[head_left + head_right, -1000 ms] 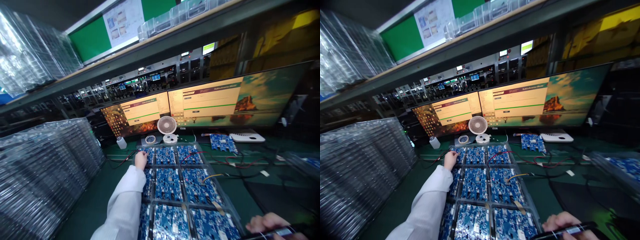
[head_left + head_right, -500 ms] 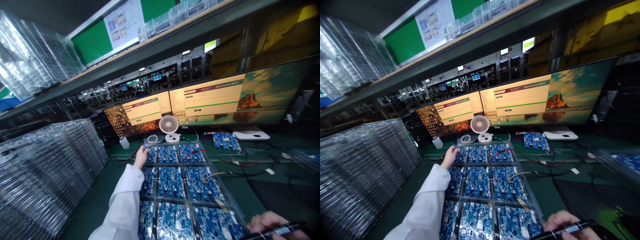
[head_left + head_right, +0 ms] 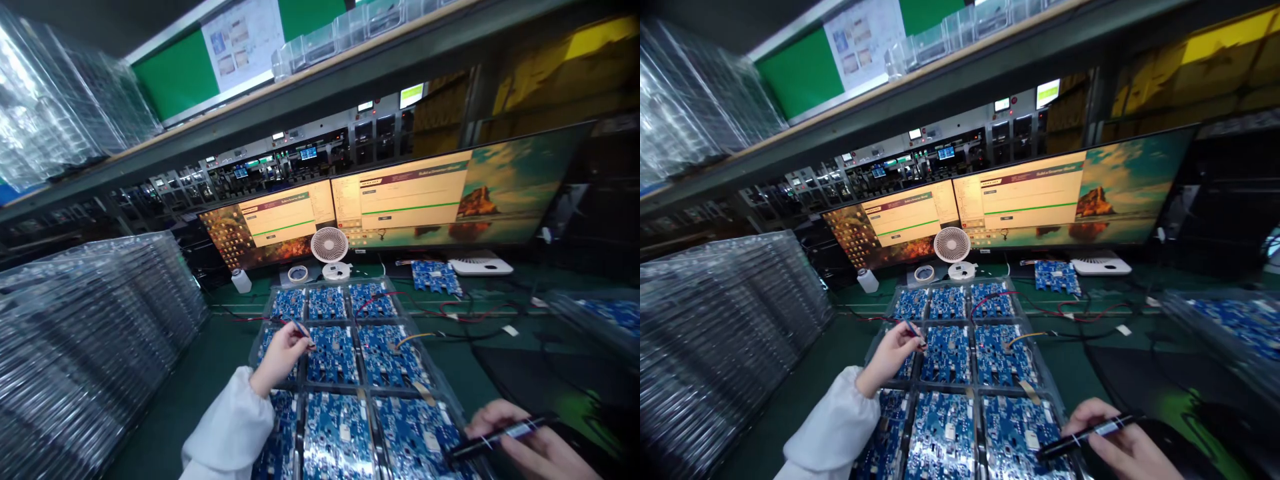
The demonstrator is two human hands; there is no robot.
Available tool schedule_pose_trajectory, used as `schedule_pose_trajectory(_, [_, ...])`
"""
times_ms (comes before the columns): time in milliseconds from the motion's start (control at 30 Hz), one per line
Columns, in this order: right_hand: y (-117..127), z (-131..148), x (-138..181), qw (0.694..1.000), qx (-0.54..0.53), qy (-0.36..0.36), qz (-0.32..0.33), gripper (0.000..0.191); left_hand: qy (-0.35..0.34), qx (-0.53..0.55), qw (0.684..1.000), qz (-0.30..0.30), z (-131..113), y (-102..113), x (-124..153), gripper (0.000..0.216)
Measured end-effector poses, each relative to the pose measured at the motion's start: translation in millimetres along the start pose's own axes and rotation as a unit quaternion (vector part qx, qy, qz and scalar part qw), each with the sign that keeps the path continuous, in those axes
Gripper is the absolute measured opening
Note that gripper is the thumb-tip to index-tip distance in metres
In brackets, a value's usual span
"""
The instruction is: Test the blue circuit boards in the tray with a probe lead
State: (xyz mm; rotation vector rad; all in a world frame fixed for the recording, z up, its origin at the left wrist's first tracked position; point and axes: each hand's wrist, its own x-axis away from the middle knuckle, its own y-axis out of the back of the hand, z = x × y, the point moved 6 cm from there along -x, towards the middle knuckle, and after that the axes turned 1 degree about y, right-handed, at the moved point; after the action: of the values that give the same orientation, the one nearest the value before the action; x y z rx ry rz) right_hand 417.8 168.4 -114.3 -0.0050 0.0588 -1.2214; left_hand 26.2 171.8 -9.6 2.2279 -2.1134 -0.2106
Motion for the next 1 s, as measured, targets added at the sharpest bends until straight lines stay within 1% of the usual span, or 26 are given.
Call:
schedule_pose_trajectory(67, [-0.2, -1.1, 2.6, 1.0, -0.01, -0.006, 0.0, 0.033, -0.028, -0.088, 0.996, 0.01, 1.2, -15.2, 2.2, 0.01])
schedule_pose_trajectory(100, [-1.0, -0.9, 3.5, 1.0, -0.014, -0.009, 0.004, 0.033, -0.053, -0.146, 0.988, 0.01, -2.2, -19.7, 4.4, 0.006])
schedule_pose_trajectory(167, [-2.4, 1.6, 4.5, 1.0, -0.015, -0.011, 0.005, 0.033, -0.109, -0.253, 0.961, -0.002, -13.8, -21.8, 10.8, 0.01])
schedule_pose_trajectory(233, [-5.1, 6.5, 5.1, 1.0, -0.01, -0.007, 0.009, 0.034, -0.138, -0.296, 0.945, -0.018, -23.4, -15.8, 16.7, 0.013])
schedule_pose_trajectory(300, [-8.5, 12.1, 5.7, 1.0, -0.007, -0.004, 0.005, 0.034, -0.126, -0.287, 0.949, -0.037, -24.2, -5.8, 18.6, 0.011])
schedule_pose_trajectory(367, [-11.5, 16.0, 6.2, 1.0, -0.005, -0.004, -0.003, 0.033, -0.097, -0.26, 0.959, -0.059, -15.8, 0.8, 16.4, 0.009])
schedule_pose_trajectory(400, [-12.2, 17.0, 6.2, 1.0, -0.004, -0.006, -0.008, 0.033, -0.083, -0.242, 0.965, -0.066, -9.2, 0.7, 14.0, 0.008])
schedule_pose_trajectory(467, [-12.8, 17.0, 5.8, 1.0, 0.001, -0.01, -0.008, 0.035, -0.063, -0.204, 0.975, -0.063, 5.2, -7.1, 7.4, 0.008])
schedule_pose_trajectory(533, [-11.9, 15.4, 5.1, 1.0, 0.006, -0.014, 0.002, 0.036, -0.048, -0.176, 0.982, -0.045, 18.1, -21.1, -0.4, 0.006])
schedule_pose_trajectory(600, [-9.7, 14.2, 5.0, 1.0, 0.006, -0.015, 0.006, 0.035, -0.039, -0.164, 0.985, -0.033, 25.8, -33.9, -7.8, 0.004])
schedule_pose_trajectory(667, [-8.4, 13.9, 5.9, 1.0, 0.006, -0.014, 0.009, 0.033, -0.043, -0.181, 0.982, -0.035, 27.8, -41.4, -13.9, 0.004])
schedule_pose_trajectory(733, [-7.9, 14.0, 7.1, 1.0, 0.005, -0.009, 0.006, 0.032, -0.051, -0.215, 0.975, -0.037, 27.1, -44.5, -18.1, 0.005])
schedule_pose_trajectory(800, [-7.9, 13.3, 8.2, 1.0, 0.003, -0.005, 0.002, 0.032, -0.051, -0.236, 0.97, -0.027, 27.2, -45.9, -20.6, 0.005])
schedule_pose_trajectory(900, [-9.4, 11.3, 8.8, 1.0, 0.01, 0.0, 0.016, 0.033, -0.043, -0.238, 0.97, -0.002, 28.8, -47.7, -21.7, 0.005])
schedule_pose_trajectory(1000, [-10.2, 11.0, 8.0, 0.999, 0.022, 0.007, 0.029, 0.033, -0.046, -0.246, 0.968, 0.006, 28.9, -48.6, -21.7, 0.005])
